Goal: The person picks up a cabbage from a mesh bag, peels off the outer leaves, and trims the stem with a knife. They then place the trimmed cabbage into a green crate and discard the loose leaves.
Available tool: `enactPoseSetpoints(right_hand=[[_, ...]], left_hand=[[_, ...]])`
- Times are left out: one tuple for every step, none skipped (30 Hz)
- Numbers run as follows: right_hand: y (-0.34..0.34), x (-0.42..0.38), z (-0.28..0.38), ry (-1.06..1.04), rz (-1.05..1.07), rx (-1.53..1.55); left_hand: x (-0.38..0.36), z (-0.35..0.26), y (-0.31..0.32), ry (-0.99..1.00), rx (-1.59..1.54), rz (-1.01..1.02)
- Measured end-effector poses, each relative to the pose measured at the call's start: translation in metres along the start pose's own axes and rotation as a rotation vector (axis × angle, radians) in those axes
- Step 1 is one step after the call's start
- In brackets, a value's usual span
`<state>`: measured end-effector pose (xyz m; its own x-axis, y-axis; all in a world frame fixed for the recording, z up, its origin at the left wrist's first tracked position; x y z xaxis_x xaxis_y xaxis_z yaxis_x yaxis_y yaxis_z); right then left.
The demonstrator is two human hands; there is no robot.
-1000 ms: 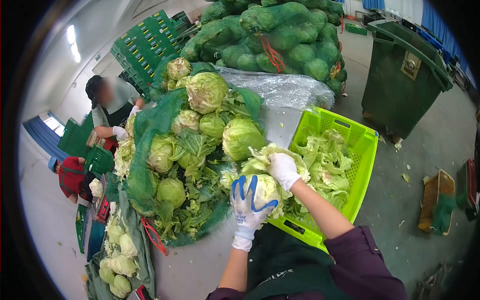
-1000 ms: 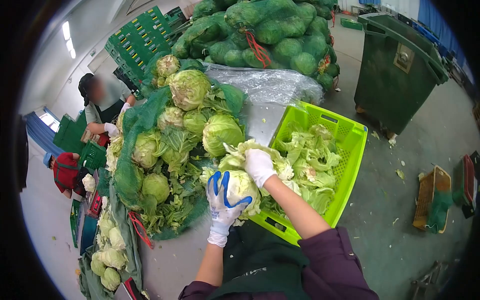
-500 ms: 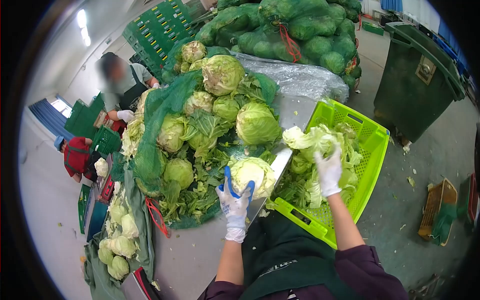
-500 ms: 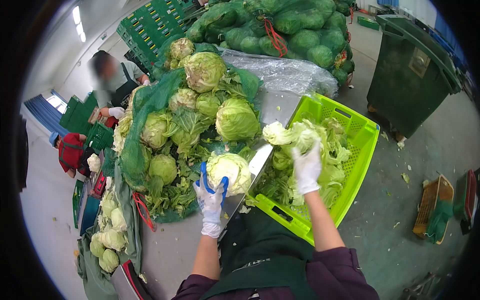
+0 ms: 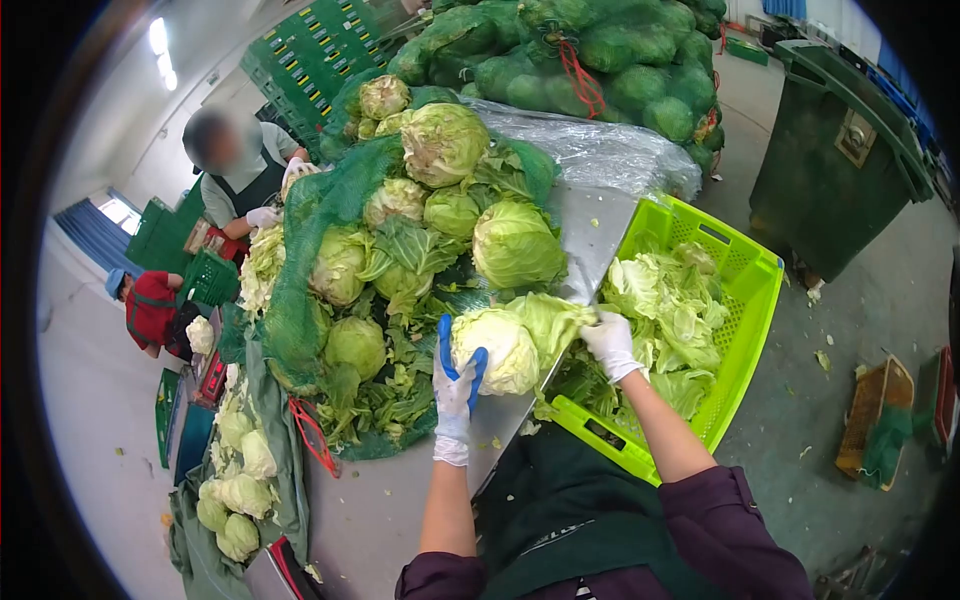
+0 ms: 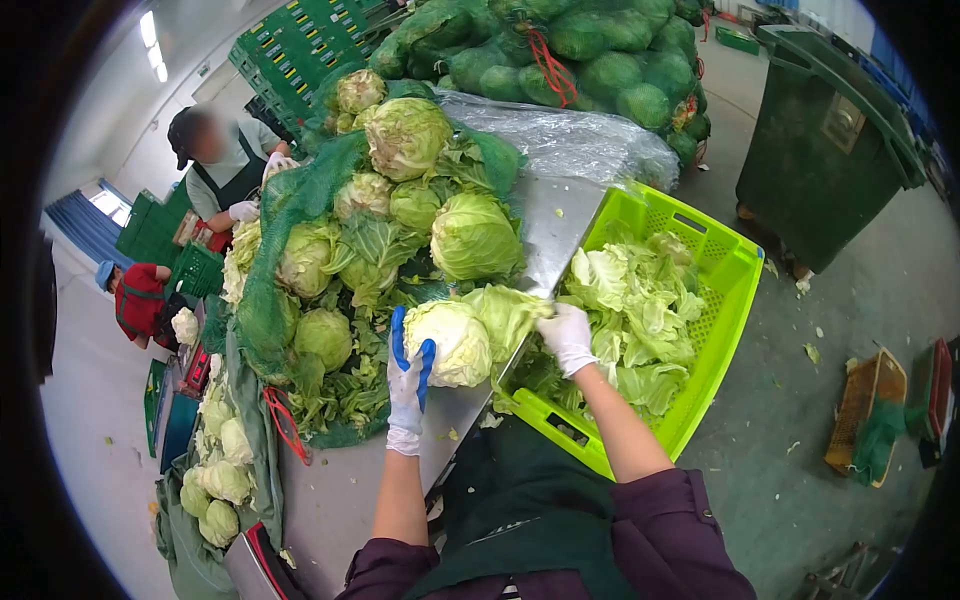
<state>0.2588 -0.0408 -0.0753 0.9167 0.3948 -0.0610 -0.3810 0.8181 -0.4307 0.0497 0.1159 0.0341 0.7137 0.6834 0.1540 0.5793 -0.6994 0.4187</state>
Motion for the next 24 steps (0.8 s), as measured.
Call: enactPoseSetpoints(right_hand=[[-0.014, -0.008, 0.002, 0.224, 0.026, 0.099], [-0.005, 0.004, -0.032, 0.196, -0.095, -0.003], [-0.012, -0.003, -0.023, 0.076, -0.233, -0.104], [-0.023, -0.016, -0.009, -0.043, -0.37, -0.204], [-0.025, -0.03, 0.01, -0.089, -0.295, -0.096], [-0.028, -0.047, 0.039, -0.134, -0.222, 0.008], [-0.03, -0.064, 0.075, -0.108, 0.049, 0.089], [-0.004, -0.069, 0.064, -0.461, -0.121, -0.081], [-0.003, -0.068, 0.064, -0.358, -0.04, -0.012], [-0.008, -0.069, 0.068, -0.259, 0.039, 0.058], [-0.015, -0.065, 0.071, -0.126, 0.187, 0.216], [-0.023, -0.058, 0.076, 0.008, 0.335, 0.374], [-0.025, -0.049, 0.073, -0.001, 0.339, 0.244], [-0.019, -0.042, 0.06, -0.002, 0.334, 0.243], [-0.018, -0.037, 0.067, -0.13, 0.308, 0.191], [-0.02, -0.034, 0.074, -0.261, 0.279, 0.138], [-0.019, -0.04, 0.067, -0.101, 0.364, 0.234], [-0.023, -0.044, 0.072, -0.146, 0.294, 0.204], [-0.028, -0.049, 0.076, -0.106, 0.237, 0.176], [-0.032, -0.057, 0.079, -0.059, 0.184, 0.147], [-0.032, -0.062, 0.079, -0.047, 0.168, 0.157], [-0.028, -0.065, 0.077, -0.044, 0.138, 0.1], [-0.021, -0.066, 0.075, -0.037, 0.157, 0.013], [-0.016, -0.068, 0.073, -0.027, 0.178, -0.074]], left_hand=[[0.001, -0.003, 0.0, 0.023, 0.001, -0.004], [0.003, -0.006, 0.0, 0.051, 0.001, -0.008], [0.008, -0.007, 0.0, 0.061, 0.002, -0.015], [0.013, -0.007, -0.002, 0.054, 0.088, -0.076], [0.016, -0.005, -0.003, 0.042, 0.173, -0.133], [0.013, -0.008, 0.004, 0.045, 0.17, -0.135], [0.006, -0.011, 0.013, -0.039, 0.081, -0.186], [-0.001, -0.008, 0.019, -0.127, -0.009, -0.23], [-0.004, 0.011, 0.01, -0.154, 0.008, -0.214], [-0.008, 0.009, 0.02, -0.175, 0.215, -0.173], [-0.006, -0.005, 0.033, 0.081, 0.666, -0.089], [-0.005, -0.015, 0.048, 0.351, 1.108, 0.0], [0.003, -0.012, 0.048, 0.353, 1.103, 0.006], [0.014, -0.008, 0.051, 0.454, 1.078, 0.12], [0.024, -0.007, 0.058, 0.557, 1.05, 0.234], [0.032, -0.009, 0.069, 0.342, 0.896, 0.181], [0.042, 0.005, 0.062, 0.32, 0.822, 0.187], [0.051, 0.02, 0.055, 0.298, 0.748, 0.198], [0.053, 0.021, 0.059, 0.31, 0.744, 0.207], [0.05, 0.023, 0.062, 0.351, 0.872, 0.164], [0.047, 0.023, 0.064, 0.389, 1.001, 0.116], [0.041, 0.016, 0.075, 0.391, 0.999, 0.124], [0.033, 0.009, 0.086, 0.411, 1.111, 0.111], [0.026, 0.005, 0.093, 0.428, 1.224, 0.098]])
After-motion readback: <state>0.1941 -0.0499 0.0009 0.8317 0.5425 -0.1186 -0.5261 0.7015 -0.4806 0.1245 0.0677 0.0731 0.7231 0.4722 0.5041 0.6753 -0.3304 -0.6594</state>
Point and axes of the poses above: each hand's wrist, its own x-axis towards the middle knuckle, its own y-axis out of the palm, z = x × y, the point moved 4 cm from there along x, towards the middle knuckle, and after that the axes turned 5 degrees about -x, right-handed, at the moved point
